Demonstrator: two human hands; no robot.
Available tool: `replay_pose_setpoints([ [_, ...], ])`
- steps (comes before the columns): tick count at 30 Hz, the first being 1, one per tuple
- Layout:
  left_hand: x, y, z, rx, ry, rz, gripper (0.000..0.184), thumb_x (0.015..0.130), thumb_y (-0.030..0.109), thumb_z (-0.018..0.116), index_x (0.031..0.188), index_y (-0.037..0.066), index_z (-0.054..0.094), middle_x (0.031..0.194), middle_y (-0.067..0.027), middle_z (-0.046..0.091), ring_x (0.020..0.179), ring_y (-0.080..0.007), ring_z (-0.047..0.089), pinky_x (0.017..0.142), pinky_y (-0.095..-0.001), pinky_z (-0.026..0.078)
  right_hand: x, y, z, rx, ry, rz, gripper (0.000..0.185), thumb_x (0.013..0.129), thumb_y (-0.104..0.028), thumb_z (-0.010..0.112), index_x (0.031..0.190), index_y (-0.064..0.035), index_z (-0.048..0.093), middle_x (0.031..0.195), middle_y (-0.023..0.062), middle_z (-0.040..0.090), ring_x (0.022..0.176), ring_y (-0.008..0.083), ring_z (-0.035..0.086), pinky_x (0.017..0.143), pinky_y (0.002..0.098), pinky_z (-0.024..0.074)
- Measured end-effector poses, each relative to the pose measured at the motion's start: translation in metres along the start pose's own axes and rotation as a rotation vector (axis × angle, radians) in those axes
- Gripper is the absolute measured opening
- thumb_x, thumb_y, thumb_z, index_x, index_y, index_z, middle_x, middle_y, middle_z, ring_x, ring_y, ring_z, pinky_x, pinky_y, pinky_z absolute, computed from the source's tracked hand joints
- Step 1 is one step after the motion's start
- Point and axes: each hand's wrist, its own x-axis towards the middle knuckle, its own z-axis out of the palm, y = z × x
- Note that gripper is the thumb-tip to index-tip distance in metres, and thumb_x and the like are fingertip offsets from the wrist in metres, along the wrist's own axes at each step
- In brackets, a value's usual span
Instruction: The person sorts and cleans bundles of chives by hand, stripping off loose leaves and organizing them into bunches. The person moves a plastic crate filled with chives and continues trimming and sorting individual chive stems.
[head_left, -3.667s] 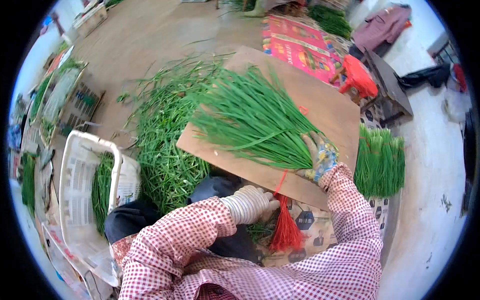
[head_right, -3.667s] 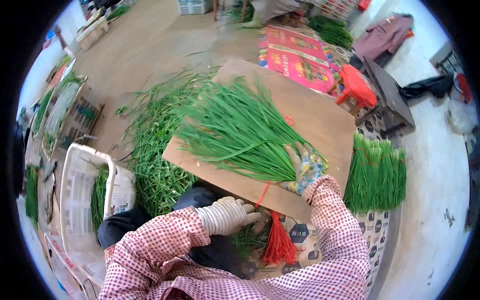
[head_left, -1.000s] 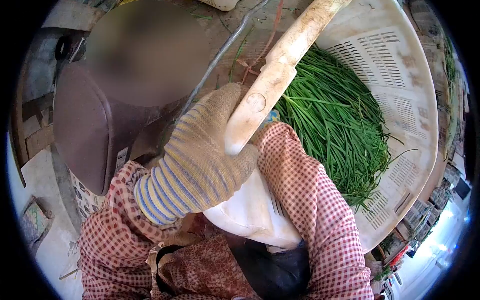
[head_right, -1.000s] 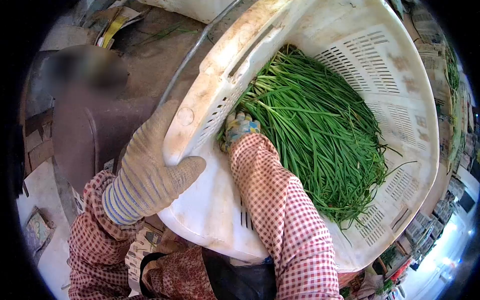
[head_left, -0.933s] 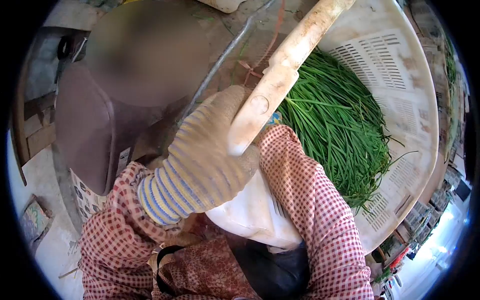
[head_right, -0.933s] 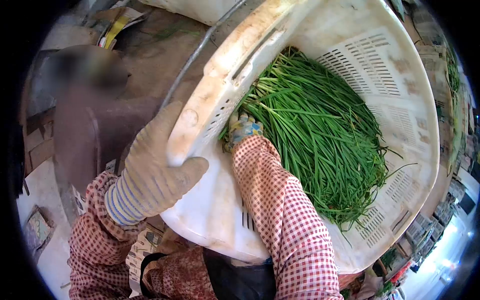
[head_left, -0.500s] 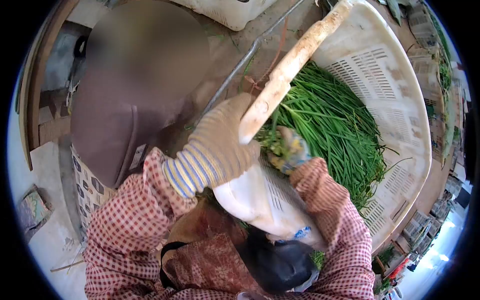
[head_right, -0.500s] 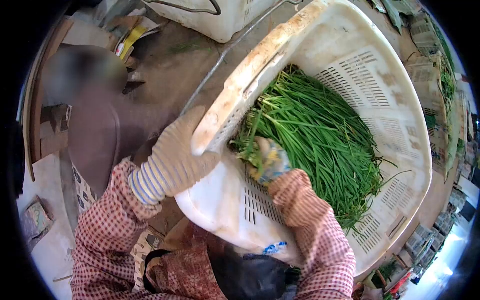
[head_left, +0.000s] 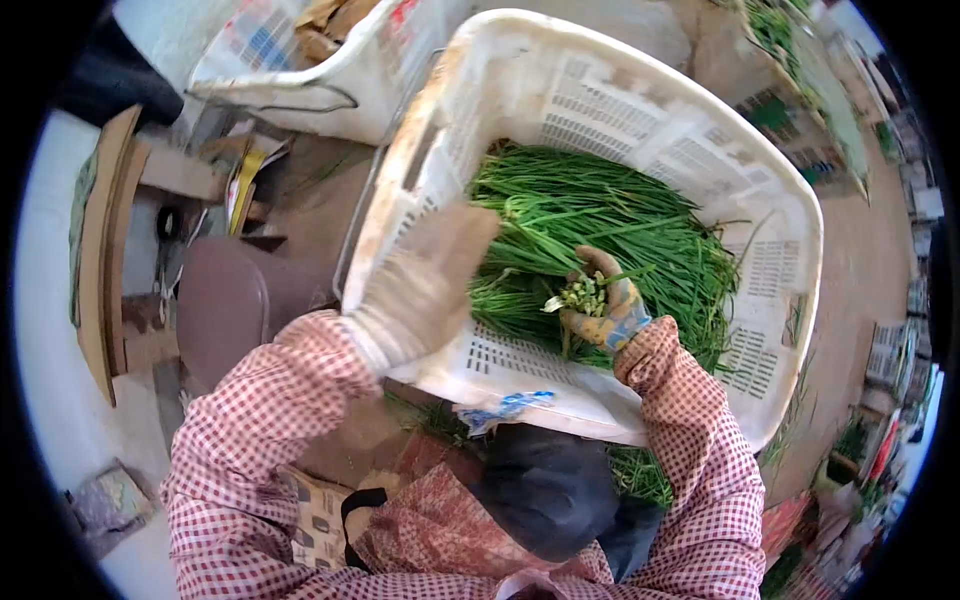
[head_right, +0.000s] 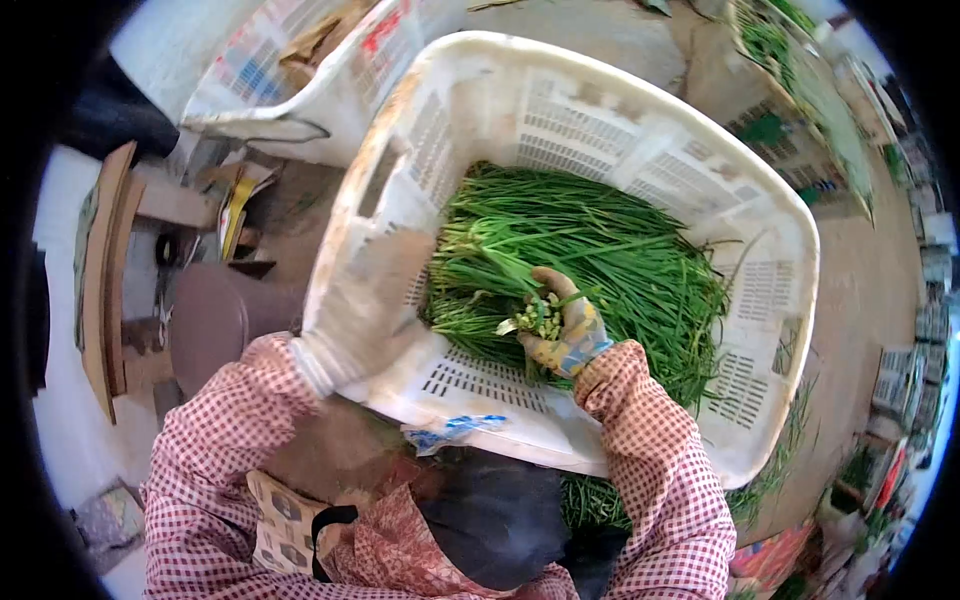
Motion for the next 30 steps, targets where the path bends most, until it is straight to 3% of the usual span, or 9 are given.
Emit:
replay_pose_setpoints([
  [6, 0.07, 0.055, 0.089, -0.075, -0.53, -0.109, 0.096, 0.057, 0.026, 0.082, 0.135, -0.002, 0.033, 0.132, -0.0239, 0.043, 0.125, -0.0367, 0.04, 0.108, -0.0386, 0.033, -0.022, 0.019, -0.026, 0.278, 0.05, -0.014, 0.075, 0.068, -0.002, 0.073, 0.135, -0.004, 0.038, 0.118, 0.0116, 0.054, 0.107, 0.0215, 0.055, 0.095, 0.0306, 0.0439],
  [8, 0.074, 0.07, 0.124, -0.242, -0.339, -0.107, 0.096, 0.053, 0.029, 0.084, 0.132, 0.001, 0.037, 0.127, -0.0222, 0.045, 0.121, -0.0362, 0.044, 0.105, -0.0391, 0.036, -0.031, 0.026, -0.032, 0.073, 0.112, -0.091, 0.077, 0.067, -0.007, 0.075, 0.135, -0.0038, 0.038, 0.122, 0.0143, 0.053, 0.112, 0.0249, 0.053, 0.098, 0.0342, 0.0426],
  [9, 0.094, 0.078, 0.128, -0.368, -0.55, -0.164, 0.094, 0.053, 0.03, 0.084, 0.131, 0.005, 0.039, 0.124, -0.0193, 0.049, 0.117, -0.0352, 0.046, 0.103, -0.0389, 0.037, -0.033, 0.019, -0.034, 0.005, 0.074, -0.085, 0.081, 0.064, -0.014, 0.079, 0.134, -0.0034, 0.039, 0.123, 0.017, 0.052, 0.115, 0.029, 0.052, 0.101, 0.037, 0.0412],
  [10, 0.08, 0.086, 0.145, -0.289, -0.368, -0.143, 0.09, 0.055, 0.035, 0.081, 0.132, 0.009, 0.042, 0.123, -0.0162, 0.052, 0.115, -0.0346, 0.048, 0.103, -0.0379, 0.038, -0.036, 0.01, -0.04, -0.268, 0.045, -0.247, 0.086, 0.061, -0.019, 0.082, 0.134, -0.0032, 0.04, 0.125, 0.0197, 0.051, 0.117, 0.0336, 0.051, 0.1, 0.0393, 0.042],
  [13, 0.094, 0.091, 0.16, -0.24, -0.742, -0.128, 0.088, 0.059, 0.041, 0.078, 0.134, 0.012, 0.042, 0.127, -0.0165, 0.05, 0.117, -0.0326, 0.047, 0.103, -0.0417, 0.037, -0.039, 0.017, -0.031, -0.211, 0.151, -0.364, 0.09, 0.06, -0.021, 0.084, 0.136, -0.0049, 0.039, 0.125, 0.0206, 0.051, 0.116, 0.0362, 0.051, 0.098, 0.0408, 0.0431],
  [16, 0.098, 0.092, 0.145, -0.122, -0.831, -0.034, 0.089, 0.062, 0.047, 0.075, 0.136, 0.015, 0.04, 0.135, -0.0156, 0.043, 0.127, -0.0324, 0.04, 0.109, -0.0431, 0.031, -0.028, 0.033, -0.025, -0.153, 0.198, -0.361, 0.08, 0.06, -0.022, 0.085, 0.128, -0.0055, 0.047, 0.118, 0.0181, 0.056, 0.109, 0.0323, 0.056, 0.092, 0.0396, 0.0471],
  [19, 0.105, 0.07, 0.14, 0.101, -0.633, 0.229, 0.093, 0.062, 0.051, 0.076, 0.139, 0.017, 0.038, 0.147, -0.0136, 0.028, 0.139, -0.0342, 0.019, 0.116, -0.0479, 0.013, -0.023, 0.027, -0.027, 0.017, 0.255, -0.212, 0.044, 0.064, -0.017, 0.081, 0.1, -0.0059, 0.059, 0.095, 0.011, 0.065, 0.085, 0.023, 0.064, 0.076, 0.0326, 0.052],
  [22, 0.125, 0.041, 0.142, 0.285, -0.69, -0.06, 0.116, 0.058, 0.061, 0.077, 0.148, 0.02, 0.017, 0.155, -0.0123, 0.014, 0.142, -0.0363, 0.012, 0.111, -0.0595, 0.009, -0.018, 0.028, -0.039, -0.069, 0.236, -0.09, 0.036, 0.067, -0.01, 0.077, 0.098, -0.0072, 0.06, 0.089, 0.009, 0.065, 0.081, 0.0216, 0.064, 0.073, 0.031, 0.0516],
  [30, 0.129, 0.018, 0.216, 0.367, -1.01, -0.385, 0.103, 0.079, 0.033, 0.072, 0.15, 0.019, -0.002, 0.156, -0.0136, 0.003, 0.142, -0.0391, 0.009, 0.111, -0.0601, 0.011, -0.068, -0.029, -0.107, 0.319, 0.264, -0.218, 0.032, 0.069, -0.004, 0.076, 0.095, -0.0065, 0.058, 0.09, 0.0063, 0.065, 0.081, 0.0146, 0.063, 0.073, 0.0293, 0.0539],
])
